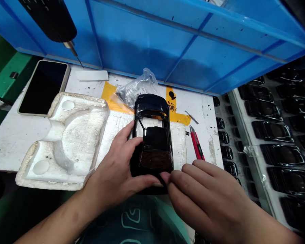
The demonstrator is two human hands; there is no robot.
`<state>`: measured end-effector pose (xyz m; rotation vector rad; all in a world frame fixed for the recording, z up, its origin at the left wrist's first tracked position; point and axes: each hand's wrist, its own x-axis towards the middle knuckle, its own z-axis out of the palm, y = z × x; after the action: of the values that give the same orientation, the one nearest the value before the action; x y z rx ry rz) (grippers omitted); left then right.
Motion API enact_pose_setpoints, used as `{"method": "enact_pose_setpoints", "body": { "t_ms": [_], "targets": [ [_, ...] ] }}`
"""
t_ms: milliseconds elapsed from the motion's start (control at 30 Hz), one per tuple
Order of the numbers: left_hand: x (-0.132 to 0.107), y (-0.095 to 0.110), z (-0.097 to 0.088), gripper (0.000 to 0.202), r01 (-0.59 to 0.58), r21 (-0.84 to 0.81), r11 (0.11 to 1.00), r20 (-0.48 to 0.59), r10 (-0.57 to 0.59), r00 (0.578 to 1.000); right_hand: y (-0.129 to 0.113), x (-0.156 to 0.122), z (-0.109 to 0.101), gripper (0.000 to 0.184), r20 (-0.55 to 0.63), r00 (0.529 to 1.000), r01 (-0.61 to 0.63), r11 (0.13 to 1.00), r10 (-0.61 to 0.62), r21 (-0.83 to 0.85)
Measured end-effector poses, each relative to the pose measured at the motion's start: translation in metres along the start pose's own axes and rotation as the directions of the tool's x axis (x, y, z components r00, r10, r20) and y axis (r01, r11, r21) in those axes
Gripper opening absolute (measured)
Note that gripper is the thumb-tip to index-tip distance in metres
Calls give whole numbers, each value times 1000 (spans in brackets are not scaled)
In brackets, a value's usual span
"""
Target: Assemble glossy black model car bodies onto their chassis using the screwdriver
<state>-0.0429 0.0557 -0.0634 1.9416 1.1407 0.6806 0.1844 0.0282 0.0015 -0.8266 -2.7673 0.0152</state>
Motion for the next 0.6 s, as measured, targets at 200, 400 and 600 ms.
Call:
{"method": "enact_pose_setpoints", "body": {
  "t_ms": [200, 400, 600],
  "targets": [
    [1, 1, -1, 84, 6, 17, 1000, 9, -6, 1000, -1, 0, -5, 7, -15, 1000, -17, 1000, 17, 16],
    [2, 2, -2, 84, -20, 38, 999, 10, 19, 1000, 0, 2, -11, 10, -49, 998, -32, 999, 32, 14],
    [2, 3, -4, 80, -14, 9, 1000, 23, 14, 1000, 3, 6, -19, 19, -61, 995, -84, 996, 85, 22]
  ]
}}
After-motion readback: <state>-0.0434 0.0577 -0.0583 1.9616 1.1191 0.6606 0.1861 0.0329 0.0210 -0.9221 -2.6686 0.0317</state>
